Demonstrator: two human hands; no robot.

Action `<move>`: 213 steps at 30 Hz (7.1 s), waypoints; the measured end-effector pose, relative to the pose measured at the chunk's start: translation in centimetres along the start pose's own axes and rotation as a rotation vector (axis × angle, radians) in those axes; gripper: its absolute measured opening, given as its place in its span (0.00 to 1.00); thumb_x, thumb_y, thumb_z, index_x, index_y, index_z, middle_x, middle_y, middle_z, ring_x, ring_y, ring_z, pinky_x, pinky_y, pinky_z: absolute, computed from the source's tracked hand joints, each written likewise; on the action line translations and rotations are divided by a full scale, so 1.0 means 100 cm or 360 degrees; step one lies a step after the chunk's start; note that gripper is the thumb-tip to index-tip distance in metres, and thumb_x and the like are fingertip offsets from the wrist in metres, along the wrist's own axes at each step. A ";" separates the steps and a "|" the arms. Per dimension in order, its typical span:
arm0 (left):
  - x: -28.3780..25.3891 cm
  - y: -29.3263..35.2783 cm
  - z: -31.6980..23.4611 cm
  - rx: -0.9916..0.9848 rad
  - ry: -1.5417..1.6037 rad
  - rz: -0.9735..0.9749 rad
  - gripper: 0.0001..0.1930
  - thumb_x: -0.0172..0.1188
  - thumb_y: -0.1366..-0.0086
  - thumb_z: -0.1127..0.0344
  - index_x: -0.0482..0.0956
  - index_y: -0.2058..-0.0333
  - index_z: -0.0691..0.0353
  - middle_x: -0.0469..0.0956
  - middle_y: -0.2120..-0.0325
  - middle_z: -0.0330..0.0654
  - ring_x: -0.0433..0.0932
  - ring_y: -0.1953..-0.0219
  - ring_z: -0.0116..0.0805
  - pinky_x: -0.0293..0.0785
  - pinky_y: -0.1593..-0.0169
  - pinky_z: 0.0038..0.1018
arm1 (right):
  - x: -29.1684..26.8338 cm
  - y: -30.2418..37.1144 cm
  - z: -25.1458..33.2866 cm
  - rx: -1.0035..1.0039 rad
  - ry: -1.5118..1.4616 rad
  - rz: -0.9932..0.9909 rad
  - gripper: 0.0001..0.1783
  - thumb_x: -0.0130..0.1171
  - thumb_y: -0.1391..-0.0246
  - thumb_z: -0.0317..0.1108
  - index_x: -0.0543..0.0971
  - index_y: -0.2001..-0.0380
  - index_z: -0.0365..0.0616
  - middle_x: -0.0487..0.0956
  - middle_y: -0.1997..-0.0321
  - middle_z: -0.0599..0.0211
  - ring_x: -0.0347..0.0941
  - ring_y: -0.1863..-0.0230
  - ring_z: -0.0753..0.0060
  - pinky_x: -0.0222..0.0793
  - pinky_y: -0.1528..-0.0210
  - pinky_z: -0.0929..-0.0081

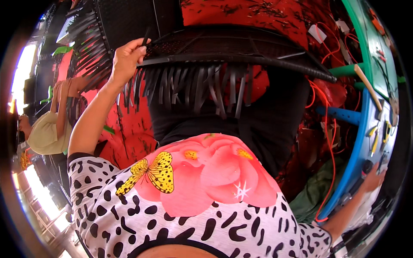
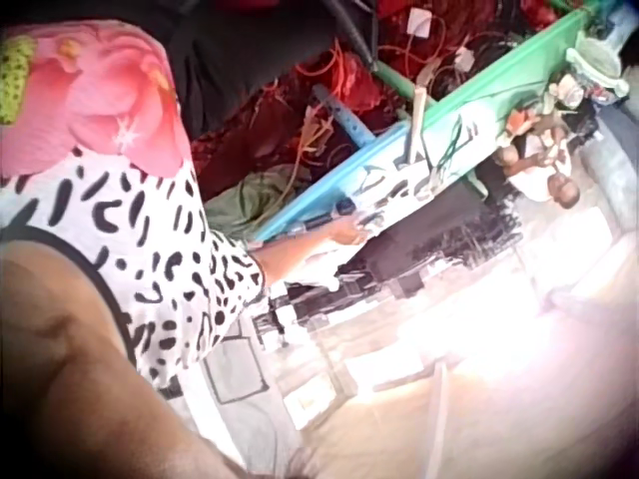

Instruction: The person weaves dark plastic strips through a black mesh frame, using a pneumatic stapler to secure the ends and pliers to pull and trim the strips.

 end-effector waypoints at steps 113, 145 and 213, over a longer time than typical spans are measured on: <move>0.021 0.027 -0.004 0.1357 -0.0757 -0.0070 0.21 0.66 0.65 0.79 0.76 0.66 0.63 0.75 0.68 0.42 0.75 0.67 0.41 0.69 0.64 0.32 | -0.290 0.098 0.715 -0.1759 -0.2539 0.1354 0.12 0.63 0.58 0.27 0.78 0.66 0.39 0.77 0.69 0.60 0.74 0.65 0.59 0.71 0.63 0.70; 0.021 0.020 0.017 0.1122 -0.0777 0.0177 0.11 0.57 0.45 0.77 0.75 0.61 0.68 0.74 0.63 0.48 0.73 0.60 0.46 0.68 0.54 0.34 | -0.134 0.049 0.349 -0.0115 -0.1879 0.0349 0.10 0.60 0.55 0.27 0.76 0.66 0.40 0.76 0.70 0.64 0.75 0.72 0.71 0.70 0.71 0.77; -0.004 0.046 -0.047 0.1267 -0.0664 -0.0276 0.12 0.61 0.53 0.81 0.77 0.66 0.68 0.76 0.69 0.48 0.76 0.67 0.43 0.72 0.64 0.30 | -0.315 0.107 0.711 -0.2093 -0.2479 0.0666 0.07 0.57 0.58 0.22 0.79 0.72 0.41 0.73 0.73 0.66 0.72 0.68 0.61 0.70 0.66 0.69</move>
Point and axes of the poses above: each hand's wrist, its own y-axis away from the middle knuckle, its own x-axis out of the palm, z = x × y, the point moved 6 cm from there along -y, towards the middle knuckle
